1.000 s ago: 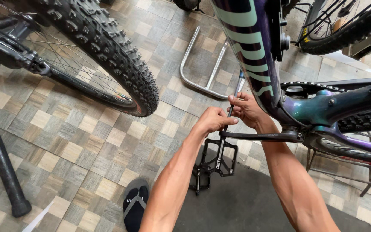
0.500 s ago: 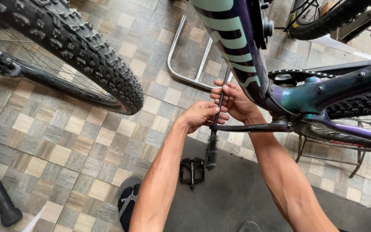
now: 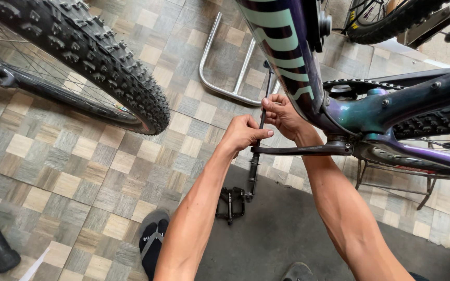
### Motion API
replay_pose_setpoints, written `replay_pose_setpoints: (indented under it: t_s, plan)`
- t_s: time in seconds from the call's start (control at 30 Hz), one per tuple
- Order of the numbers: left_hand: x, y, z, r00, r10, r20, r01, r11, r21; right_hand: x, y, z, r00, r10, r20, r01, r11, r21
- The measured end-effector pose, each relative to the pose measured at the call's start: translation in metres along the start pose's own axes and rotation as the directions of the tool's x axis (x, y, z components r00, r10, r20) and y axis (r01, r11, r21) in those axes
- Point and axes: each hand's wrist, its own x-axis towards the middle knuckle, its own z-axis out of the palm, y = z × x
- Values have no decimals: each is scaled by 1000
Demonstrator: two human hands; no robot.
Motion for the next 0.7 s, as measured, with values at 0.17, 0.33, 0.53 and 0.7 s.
replay_pose_setpoints:
  t_s: [0.17,0.33,0.53,0.7]
  plan:
    - [-4,1,2,1000,12,4,-12,998,69,-9,-5,3,996,17,87,-25,996,89]
    - [-2,-4,-2,984,-80,161,84,996,-21,-22,-2,7,992,9,128,-35,979,203]
    - [5,-18,2,984,-23,179,28,999,-25,-26,26,-19,981,-90,-171,157,884,441]
    - [7,-29,6,986,-159,41,154,981,115,-89,47,-50,727,99,-679,633,288,719]
